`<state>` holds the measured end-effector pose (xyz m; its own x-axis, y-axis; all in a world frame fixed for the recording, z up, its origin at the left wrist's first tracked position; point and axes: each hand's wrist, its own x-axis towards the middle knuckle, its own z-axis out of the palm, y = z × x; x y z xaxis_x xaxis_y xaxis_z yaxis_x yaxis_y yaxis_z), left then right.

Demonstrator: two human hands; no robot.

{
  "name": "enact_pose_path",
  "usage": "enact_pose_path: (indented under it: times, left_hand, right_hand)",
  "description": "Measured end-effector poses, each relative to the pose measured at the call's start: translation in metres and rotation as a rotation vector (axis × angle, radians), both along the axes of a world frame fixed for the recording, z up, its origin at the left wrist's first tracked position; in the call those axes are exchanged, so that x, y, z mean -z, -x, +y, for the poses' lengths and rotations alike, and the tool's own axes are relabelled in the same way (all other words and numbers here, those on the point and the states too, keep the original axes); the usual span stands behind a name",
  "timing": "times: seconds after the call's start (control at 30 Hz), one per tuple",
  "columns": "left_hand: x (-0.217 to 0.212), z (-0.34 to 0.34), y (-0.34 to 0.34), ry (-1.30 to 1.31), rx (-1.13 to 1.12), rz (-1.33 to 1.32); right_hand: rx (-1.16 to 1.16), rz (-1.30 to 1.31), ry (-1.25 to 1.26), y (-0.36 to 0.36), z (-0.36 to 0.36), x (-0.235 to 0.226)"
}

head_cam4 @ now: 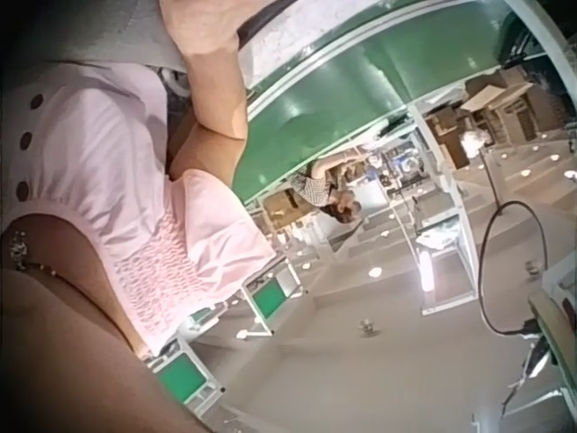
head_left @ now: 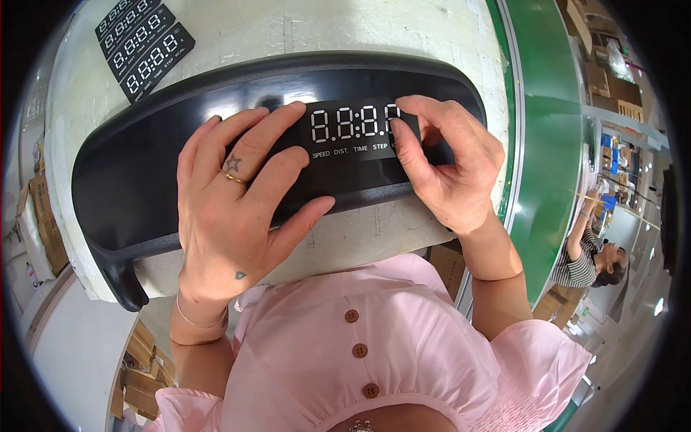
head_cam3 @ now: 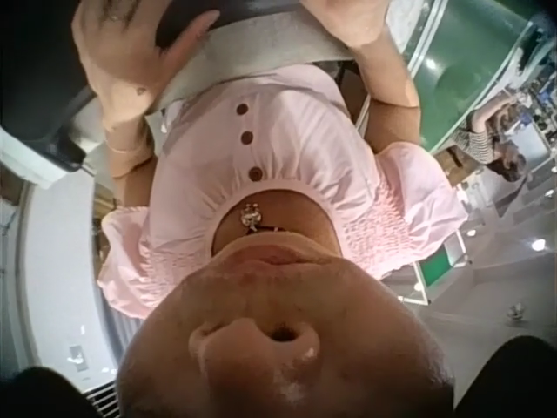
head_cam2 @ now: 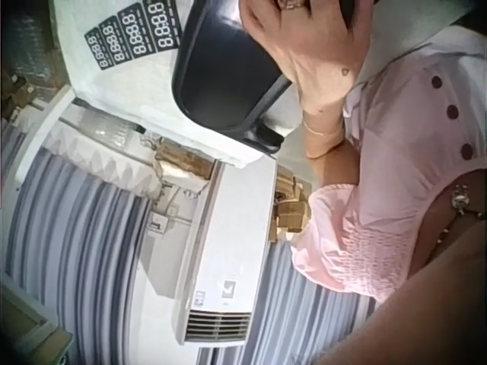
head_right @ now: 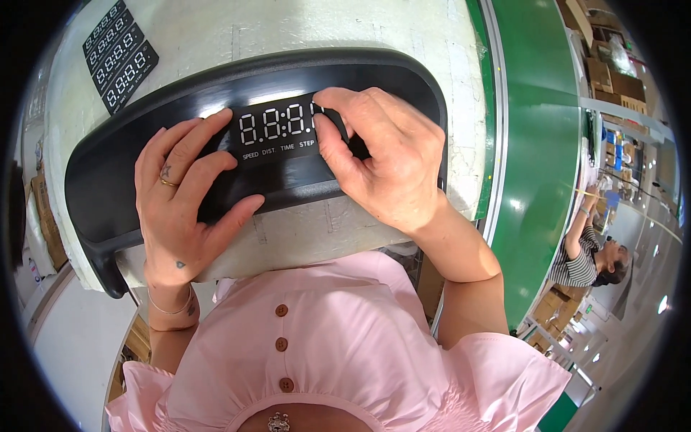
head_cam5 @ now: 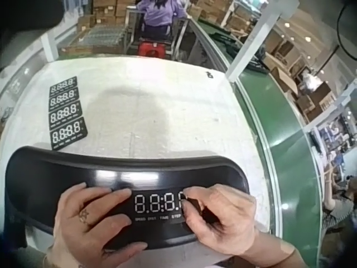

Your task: Assembling digital display panels onto plastic treadmill console covers in a factory setting.

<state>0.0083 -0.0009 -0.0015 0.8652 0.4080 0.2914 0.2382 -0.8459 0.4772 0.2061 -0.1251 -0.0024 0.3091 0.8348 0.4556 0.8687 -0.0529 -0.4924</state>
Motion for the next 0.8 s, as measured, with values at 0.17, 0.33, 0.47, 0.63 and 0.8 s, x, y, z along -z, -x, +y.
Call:
enact_pose_path:
  times: [0.17,0.33,0.47,0.63,0.8]
  left_hand:
    - [-0.0005,0.0001,0.0003,-0.004,0.0,0.004]
    - [-0.0002,0.0,-0.0001,-0.012,0.0,0.016]
    - [-0.0002,0.0004,0.0009,-0.008,0.003,0.016]
    - [0.0014,0.0001,-0.001,-0.006,0.016,0.033]
    - [-0.0011,0.0001,0.0003,0.003,0.009,0.049]
  right_hand:
    - [0.028,0.052,0.04,-0.0004,-0.0006,-0.0006]
    - [0.036,0.088,0.039,-0.0005,-0.0004,-0.0008]
    - [0.047,0.095,0.046,0.0015,0.0,-0.0016]
    - [0.044,0.122,0.036,-0.0006,-0.0021,0.0016]
    - [0.037,0.091,0.031,0.0007,0.0,-0.0009]
